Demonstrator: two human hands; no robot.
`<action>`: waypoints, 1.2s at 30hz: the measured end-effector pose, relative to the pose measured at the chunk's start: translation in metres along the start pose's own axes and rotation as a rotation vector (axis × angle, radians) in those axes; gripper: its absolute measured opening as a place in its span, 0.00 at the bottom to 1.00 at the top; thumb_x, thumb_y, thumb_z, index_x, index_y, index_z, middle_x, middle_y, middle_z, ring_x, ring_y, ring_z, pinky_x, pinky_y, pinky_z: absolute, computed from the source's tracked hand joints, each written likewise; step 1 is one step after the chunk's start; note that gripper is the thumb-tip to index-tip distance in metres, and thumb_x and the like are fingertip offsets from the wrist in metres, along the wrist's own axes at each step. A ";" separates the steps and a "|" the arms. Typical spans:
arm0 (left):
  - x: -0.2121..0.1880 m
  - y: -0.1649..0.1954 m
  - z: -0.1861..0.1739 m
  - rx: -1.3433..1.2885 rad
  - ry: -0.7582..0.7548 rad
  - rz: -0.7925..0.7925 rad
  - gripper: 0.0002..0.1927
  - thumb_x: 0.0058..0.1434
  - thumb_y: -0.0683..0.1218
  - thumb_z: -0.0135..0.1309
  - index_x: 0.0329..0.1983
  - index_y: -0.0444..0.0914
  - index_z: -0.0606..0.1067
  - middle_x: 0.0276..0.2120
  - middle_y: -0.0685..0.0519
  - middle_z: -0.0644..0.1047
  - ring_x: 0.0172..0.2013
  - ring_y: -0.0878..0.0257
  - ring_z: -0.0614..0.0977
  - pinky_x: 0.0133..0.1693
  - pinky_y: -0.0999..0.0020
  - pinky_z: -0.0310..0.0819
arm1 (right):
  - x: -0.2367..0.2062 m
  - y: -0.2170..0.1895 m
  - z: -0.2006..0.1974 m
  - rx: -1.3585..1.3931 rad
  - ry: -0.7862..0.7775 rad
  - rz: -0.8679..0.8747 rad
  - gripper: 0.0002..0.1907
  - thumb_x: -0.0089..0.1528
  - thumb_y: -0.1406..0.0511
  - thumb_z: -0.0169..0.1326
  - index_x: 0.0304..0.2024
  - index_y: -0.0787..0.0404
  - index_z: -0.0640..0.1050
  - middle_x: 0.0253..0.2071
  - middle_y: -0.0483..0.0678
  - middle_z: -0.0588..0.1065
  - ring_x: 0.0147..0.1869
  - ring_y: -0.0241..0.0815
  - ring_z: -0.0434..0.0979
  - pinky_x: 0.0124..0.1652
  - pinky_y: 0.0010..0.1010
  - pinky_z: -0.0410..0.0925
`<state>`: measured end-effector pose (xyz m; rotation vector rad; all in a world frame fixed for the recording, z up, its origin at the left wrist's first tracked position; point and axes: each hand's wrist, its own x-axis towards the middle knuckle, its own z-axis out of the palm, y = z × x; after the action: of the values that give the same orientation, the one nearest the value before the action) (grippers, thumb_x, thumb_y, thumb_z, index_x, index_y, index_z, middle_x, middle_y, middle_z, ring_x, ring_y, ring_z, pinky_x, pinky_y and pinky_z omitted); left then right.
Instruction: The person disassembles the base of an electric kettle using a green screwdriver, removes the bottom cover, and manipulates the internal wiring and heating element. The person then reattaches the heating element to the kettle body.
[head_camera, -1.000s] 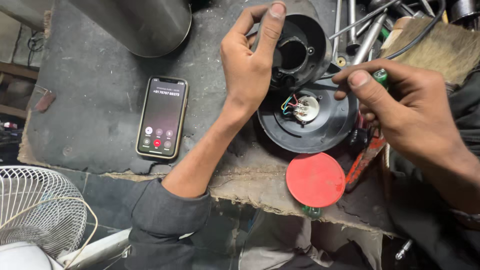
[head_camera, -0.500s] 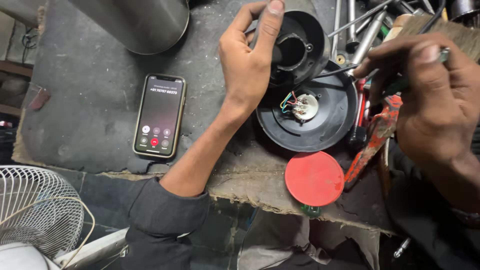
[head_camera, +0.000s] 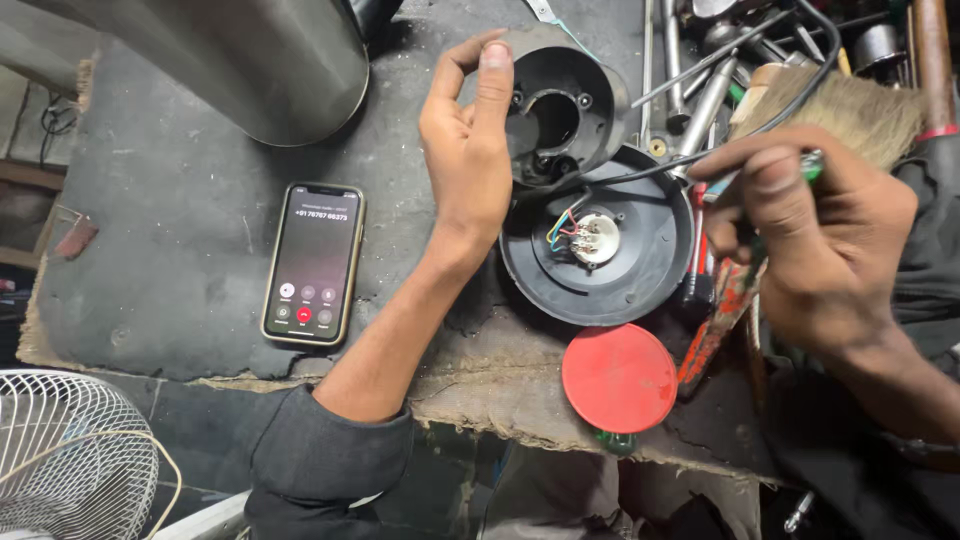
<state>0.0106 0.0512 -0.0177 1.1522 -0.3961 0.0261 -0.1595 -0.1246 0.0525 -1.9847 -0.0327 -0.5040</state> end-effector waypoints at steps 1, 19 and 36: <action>0.000 0.000 0.000 0.002 0.005 -0.003 0.17 0.78 0.50 0.49 0.58 0.32 0.73 0.33 0.57 0.77 0.29 0.77 0.70 0.28 0.78 0.60 | 0.000 -0.001 0.001 -0.007 0.004 0.026 0.19 0.77 0.57 0.46 0.49 0.69 0.77 0.25 0.45 0.71 0.26 0.29 0.70 0.28 0.18 0.63; -0.004 -0.010 -0.004 -0.025 -0.044 -0.033 0.15 0.79 0.49 0.50 0.58 0.33 0.74 0.25 0.61 0.74 0.21 0.79 0.61 0.25 0.74 0.47 | -0.001 -0.008 0.008 -0.102 0.025 0.204 0.14 0.77 0.59 0.46 0.51 0.62 0.76 0.29 0.42 0.70 0.32 0.28 0.69 0.33 0.19 0.64; -0.004 -0.012 -0.003 0.045 -0.013 -0.027 0.15 0.79 0.49 0.52 0.57 0.33 0.75 0.22 0.64 0.70 0.21 0.79 0.60 0.25 0.73 0.44 | 0.013 -0.008 0.016 -0.632 -0.268 -0.027 0.12 0.61 0.69 0.60 0.48 0.64 0.82 0.39 0.52 0.80 0.36 0.43 0.81 0.34 0.31 0.72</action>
<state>0.0104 0.0499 -0.0307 1.2022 -0.3936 0.0041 -0.1446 -0.1091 0.0583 -2.6653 -0.0738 -0.2756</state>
